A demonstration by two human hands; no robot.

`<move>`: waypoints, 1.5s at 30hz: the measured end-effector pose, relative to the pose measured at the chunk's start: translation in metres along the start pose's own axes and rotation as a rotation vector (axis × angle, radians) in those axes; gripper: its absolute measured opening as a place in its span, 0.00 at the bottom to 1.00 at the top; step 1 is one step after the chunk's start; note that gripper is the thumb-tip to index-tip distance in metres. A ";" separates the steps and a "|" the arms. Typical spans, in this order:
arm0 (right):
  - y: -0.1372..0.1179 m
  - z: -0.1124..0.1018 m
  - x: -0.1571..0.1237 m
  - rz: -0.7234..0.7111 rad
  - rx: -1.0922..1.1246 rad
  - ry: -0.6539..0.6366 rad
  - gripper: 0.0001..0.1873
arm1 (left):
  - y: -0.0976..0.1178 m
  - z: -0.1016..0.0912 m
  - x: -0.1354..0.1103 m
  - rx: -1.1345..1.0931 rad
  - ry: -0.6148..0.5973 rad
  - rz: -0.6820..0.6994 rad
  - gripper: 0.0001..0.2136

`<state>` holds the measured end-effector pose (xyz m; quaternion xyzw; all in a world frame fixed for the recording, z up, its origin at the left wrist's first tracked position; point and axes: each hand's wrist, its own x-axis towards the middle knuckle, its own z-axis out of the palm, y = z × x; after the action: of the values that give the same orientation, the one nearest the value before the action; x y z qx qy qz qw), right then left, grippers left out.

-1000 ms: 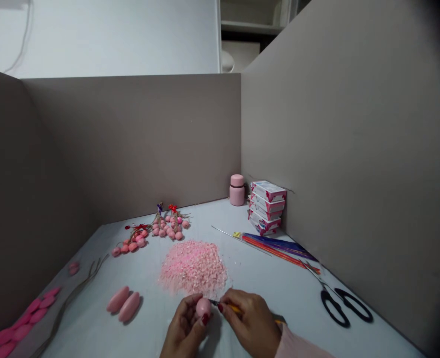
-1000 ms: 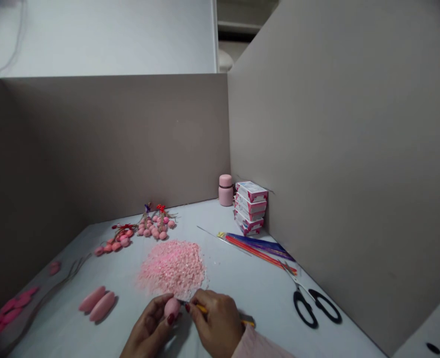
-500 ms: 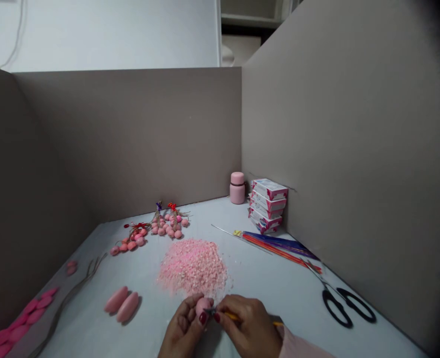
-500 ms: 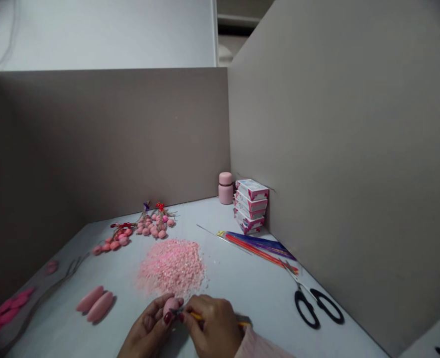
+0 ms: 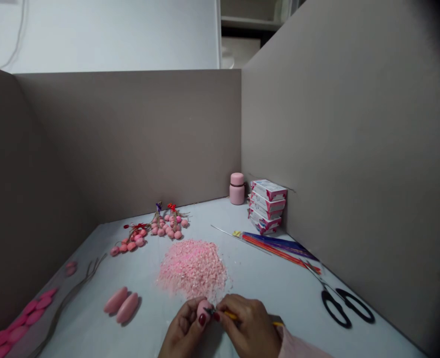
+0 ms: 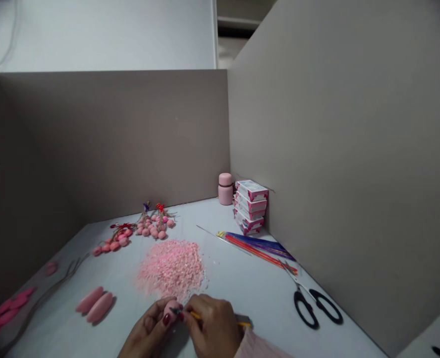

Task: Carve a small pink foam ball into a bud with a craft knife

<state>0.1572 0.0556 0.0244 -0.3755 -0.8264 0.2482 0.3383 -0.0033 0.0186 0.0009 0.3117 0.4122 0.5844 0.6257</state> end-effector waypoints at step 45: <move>0.002 -0.001 0.001 0.040 -0.037 -0.022 0.08 | -0.006 0.001 -0.002 0.225 0.047 0.188 0.12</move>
<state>0.1587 0.0575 0.0237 -0.3953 -0.8269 0.2438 0.3170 0.0007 0.0156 -0.0030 0.4032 0.4585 0.5977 0.5195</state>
